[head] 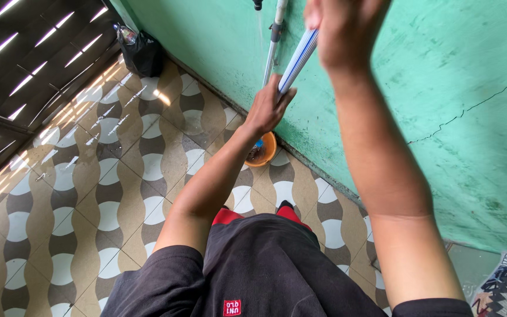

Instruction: The person mops a tiled floor using a string mop and an orange bucket. They repeatedly dip the mop into the bucket, wring it out by hand, and scrub the floor in a tiled room. The person also refills the bucket with water from a wall-mounted tap.

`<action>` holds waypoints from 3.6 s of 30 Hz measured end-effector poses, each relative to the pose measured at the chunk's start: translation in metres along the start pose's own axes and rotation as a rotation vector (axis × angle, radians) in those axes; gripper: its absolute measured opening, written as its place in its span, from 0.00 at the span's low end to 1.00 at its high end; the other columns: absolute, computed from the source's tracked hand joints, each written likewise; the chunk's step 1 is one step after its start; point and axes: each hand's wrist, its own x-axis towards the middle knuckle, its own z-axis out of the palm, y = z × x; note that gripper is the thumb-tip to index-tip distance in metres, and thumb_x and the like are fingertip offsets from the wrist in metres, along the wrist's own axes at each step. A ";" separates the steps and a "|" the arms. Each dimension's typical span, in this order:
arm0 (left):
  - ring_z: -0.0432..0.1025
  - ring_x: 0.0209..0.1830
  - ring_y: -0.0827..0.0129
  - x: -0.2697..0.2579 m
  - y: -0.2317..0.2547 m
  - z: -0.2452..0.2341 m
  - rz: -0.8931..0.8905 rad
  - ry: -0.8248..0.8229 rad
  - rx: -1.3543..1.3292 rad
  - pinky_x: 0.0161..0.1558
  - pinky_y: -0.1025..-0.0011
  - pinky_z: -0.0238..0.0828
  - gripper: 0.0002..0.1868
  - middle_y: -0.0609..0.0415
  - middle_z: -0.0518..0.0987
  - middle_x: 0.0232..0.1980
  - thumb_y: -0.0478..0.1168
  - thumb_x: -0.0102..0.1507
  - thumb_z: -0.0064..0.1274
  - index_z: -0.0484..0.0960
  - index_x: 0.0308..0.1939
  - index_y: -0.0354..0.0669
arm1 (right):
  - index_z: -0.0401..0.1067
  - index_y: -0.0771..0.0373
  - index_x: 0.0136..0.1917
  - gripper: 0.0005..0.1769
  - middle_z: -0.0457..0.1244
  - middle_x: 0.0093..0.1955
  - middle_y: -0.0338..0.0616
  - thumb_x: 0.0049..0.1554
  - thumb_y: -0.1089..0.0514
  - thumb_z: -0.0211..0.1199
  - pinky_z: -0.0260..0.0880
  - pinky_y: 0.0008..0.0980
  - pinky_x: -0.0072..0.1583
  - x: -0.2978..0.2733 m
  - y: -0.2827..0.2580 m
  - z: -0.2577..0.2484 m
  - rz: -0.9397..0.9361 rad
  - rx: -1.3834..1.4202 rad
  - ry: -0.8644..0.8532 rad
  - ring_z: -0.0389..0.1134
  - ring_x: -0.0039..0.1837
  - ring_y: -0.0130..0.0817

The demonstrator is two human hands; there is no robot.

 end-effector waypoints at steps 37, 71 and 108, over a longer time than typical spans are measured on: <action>0.81 0.35 0.58 0.024 -0.049 0.043 -0.150 0.172 -0.135 0.39 0.60 0.74 0.12 0.41 0.82 0.32 0.41 0.63 0.52 0.81 0.40 0.35 | 0.60 0.61 0.45 0.09 0.57 0.33 0.35 0.65 0.61 0.58 0.58 0.27 0.33 -0.069 0.075 0.017 0.250 0.044 0.041 0.56 0.31 0.20; 0.81 0.37 0.45 0.073 0.079 0.003 0.083 0.212 -0.138 0.40 0.59 0.75 0.13 0.35 0.81 0.33 0.38 0.57 0.58 0.81 0.44 0.36 | 0.60 0.60 0.49 0.13 0.56 0.36 0.34 0.65 0.59 0.65 0.59 0.26 0.36 -0.002 0.015 0.017 0.053 -0.053 0.200 0.57 0.32 0.22; 0.75 0.33 0.57 0.044 0.065 0.020 0.229 0.496 -0.126 0.37 0.62 0.72 0.12 0.44 0.77 0.32 0.34 0.60 0.57 0.72 0.44 0.38 | 0.64 0.62 0.51 0.18 0.63 0.40 0.39 0.66 0.49 0.68 0.71 0.30 0.44 -0.019 0.008 0.002 0.123 0.067 -0.085 0.60 0.35 0.25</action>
